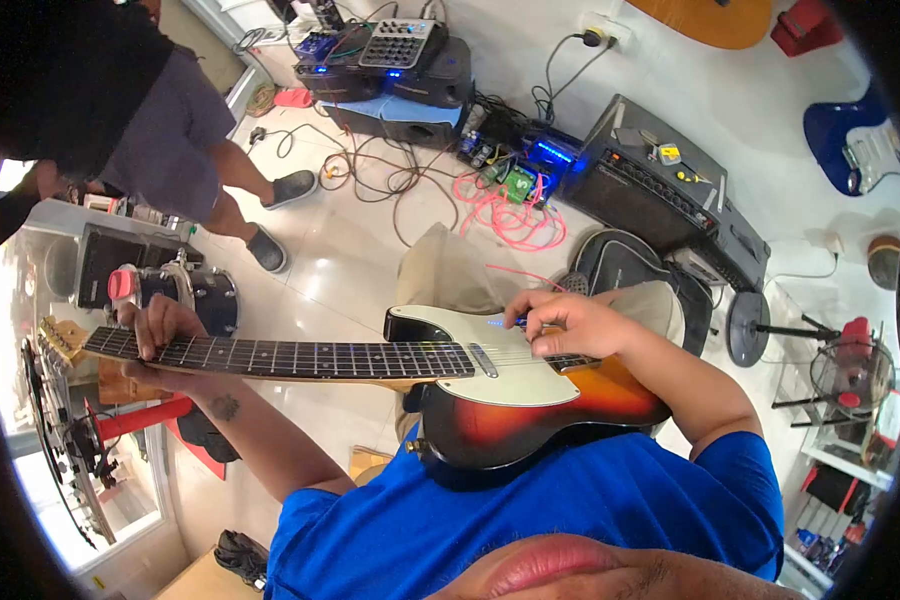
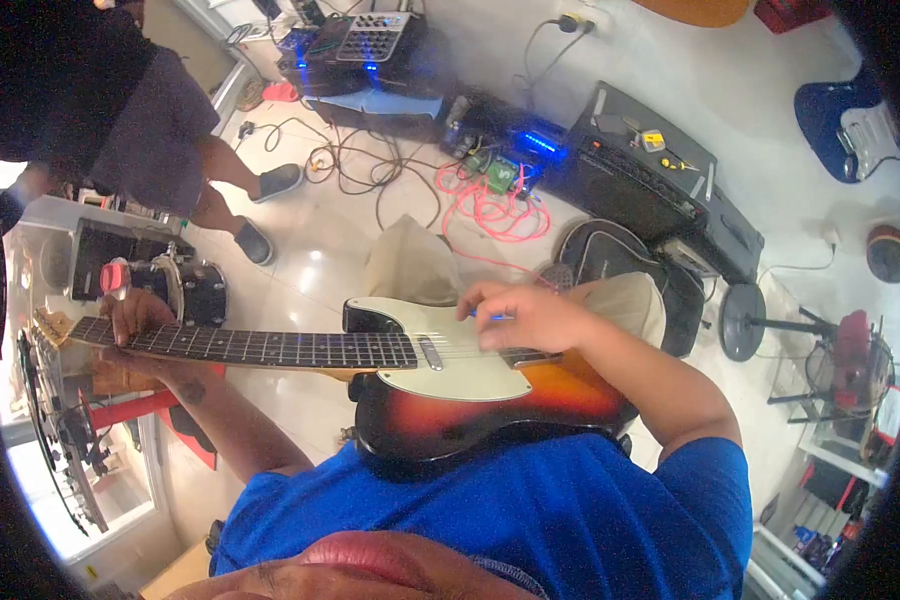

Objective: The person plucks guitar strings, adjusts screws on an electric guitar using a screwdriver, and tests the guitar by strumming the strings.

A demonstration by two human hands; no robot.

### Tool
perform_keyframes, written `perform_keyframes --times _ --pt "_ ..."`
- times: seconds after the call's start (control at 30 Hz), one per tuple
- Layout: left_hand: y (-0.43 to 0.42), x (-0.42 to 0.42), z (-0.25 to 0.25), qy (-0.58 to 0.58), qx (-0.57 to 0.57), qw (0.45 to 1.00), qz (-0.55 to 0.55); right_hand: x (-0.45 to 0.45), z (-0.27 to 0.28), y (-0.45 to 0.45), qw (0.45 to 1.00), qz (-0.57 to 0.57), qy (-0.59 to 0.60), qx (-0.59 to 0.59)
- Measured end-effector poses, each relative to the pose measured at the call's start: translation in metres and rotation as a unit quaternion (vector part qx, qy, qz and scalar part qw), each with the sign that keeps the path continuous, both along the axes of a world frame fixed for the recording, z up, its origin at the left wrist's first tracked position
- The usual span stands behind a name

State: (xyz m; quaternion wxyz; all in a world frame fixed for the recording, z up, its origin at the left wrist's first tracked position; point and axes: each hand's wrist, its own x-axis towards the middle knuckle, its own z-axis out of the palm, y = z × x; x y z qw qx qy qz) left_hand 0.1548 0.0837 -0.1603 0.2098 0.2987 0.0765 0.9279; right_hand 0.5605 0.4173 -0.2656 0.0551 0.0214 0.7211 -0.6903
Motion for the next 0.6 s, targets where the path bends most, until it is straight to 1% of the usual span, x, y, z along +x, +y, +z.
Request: perform_keyframes --times 0.03,0.07,0.1,0.13,0.17,0.2,0.27,0.3,0.4,0.43,0.5,0.6 --pt "0.005 0.008 0.003 -0.002 -0.018 1.000 0.005 0.003 0.004 -0.004 0.999 0.016 0.031 -0.030" --pt "0.008 0.012 0.002 -0.005 -0.038 0.999 0.012 0.005 0.002 -0.005 1.000 0.001 0.012 0.023" --pt "0.007 0.010 -0.003 -0.011 -0.037 0.997 0.074 0.004 -0.003 -0.002 0.997 -0.011 -0.008 0.075" --pt "0.006 0.007 -0.005 -0.014 -0.017 0.999 0.039 0.003 -0.009 0.001 0.991 -0.019 -0.025 0.131" --pt "0.006 0.003 -0.006 -0.015 0.006 1.000 0.006 0.004 -0.023 0.001 0.959 -0.071 -0.040 0.270" --pt "0.007 0.000 -0.006 -0.013 0.029 0.999 -0.027 0.004 -0.029 0.002 0.965 -0.101 -0.060 0.236" --pt "0.010 0.003 -0.005 -0.019 0.036 0.999 -0.012 -0.002 -0.029 0.003 0.969 -0.156 -0.098 0.163" --pt "0.010 0.005 -0.004 -0.022 0.037 0.999 -0.005 -0.002 -0.020 0.007 0.987 -0.086 -0.129 0.036" --pt "0.011 0.007 0.003 -0.028 -0.017 0.999 0.017 0.001 -0.001 -0.002 0.999 0.033 0.003 0.012" --pt "0.013 0.009 0.004 -0.021 -0.033 0.999 0.036 0.001 -0.003 -0.003 0.998 0.035 0.010 0.059" --pt "0.015 0.012 0.004 -0.006 -0.064 0.995 0.074 0.005 -0.014 -0.002 0.995 0.001 0.000 0.104" --pt "0.006 0.001 0.003 0.021 -0.075 0.996 0.038 0.005 -0.025 0.006 0.983 -0.041 -0.048 0.173"
